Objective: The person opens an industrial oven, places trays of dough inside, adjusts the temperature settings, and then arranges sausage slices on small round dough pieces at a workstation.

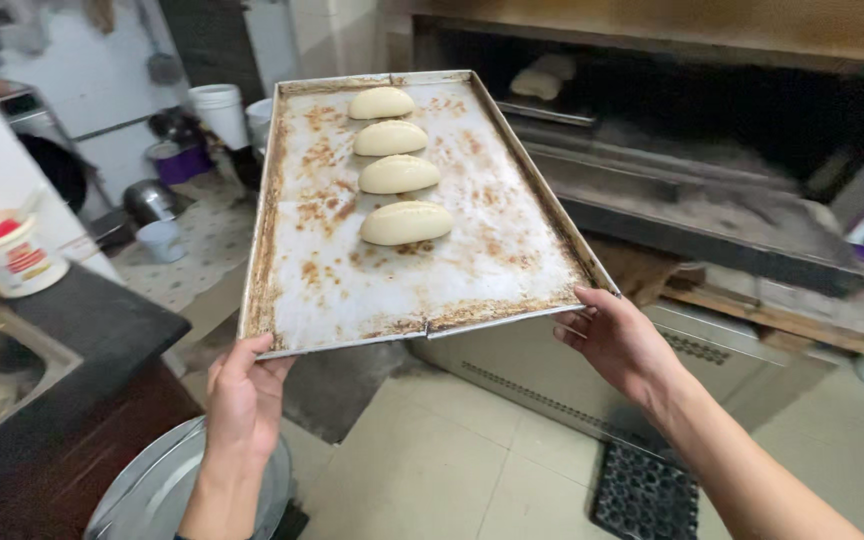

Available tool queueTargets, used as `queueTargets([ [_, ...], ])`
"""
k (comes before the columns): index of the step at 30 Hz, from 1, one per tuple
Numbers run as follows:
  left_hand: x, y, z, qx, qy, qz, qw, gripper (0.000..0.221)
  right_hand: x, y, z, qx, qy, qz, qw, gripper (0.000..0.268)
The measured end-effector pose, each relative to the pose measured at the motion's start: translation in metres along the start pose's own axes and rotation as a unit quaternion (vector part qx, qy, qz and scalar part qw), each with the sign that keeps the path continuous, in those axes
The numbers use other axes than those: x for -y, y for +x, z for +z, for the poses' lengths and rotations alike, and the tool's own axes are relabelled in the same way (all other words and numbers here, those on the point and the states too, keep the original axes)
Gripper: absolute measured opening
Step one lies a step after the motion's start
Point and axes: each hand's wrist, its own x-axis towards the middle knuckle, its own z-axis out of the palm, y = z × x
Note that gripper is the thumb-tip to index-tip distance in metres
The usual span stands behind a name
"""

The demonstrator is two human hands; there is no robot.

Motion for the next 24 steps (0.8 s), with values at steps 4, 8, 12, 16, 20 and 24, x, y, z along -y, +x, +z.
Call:
queueTargets([
  [4, 0.054, 0.006, 0.051, 0.067, -0.037, -0.073, 0.994, 0.026, 0.025, -0.056, -0.053, -0.084, 0.0, -0.045, 0.995, 0.023],
  [8, 0.107, 0.008, 0.095, 0.115, -0.034, -0.149, 0.981, 0.027, 0.033, -0.104, -0.099, -0.194, 0.01, -0.053, 0.98, 0.026],
  [12, 0.15, 0.014, 0.128, 0.167, -0.033, -0.205, 0.964, 0.026, 0.034, -0.138, -0.128, -0.257, 0.026, -0.072, 0.963, 0.026],
  [16, 0.186, 0.027, 0.15, 0.2, -0.021, -0.236, 0.951, 0.025, 0.031, -0.147, -0.149, -0.311, 0.026, -0.083, 0.946, 0.029],
  [20, 0.215, 0.043, 0.163, 0.219, -0.013, -0.261, 0.94, 0.026, 0.029, -0.139, -0.168, -0.332, 0.045, -0.093, 0.937, 0.027],
  [24, 0.236, 0.068, 0.181, 0.235, -0.026, -0.275, 0.932, 0.024, 0.032, -0.118, -0.185, -0.354, 0.043, -0.094, 0.929, 0.027],
])
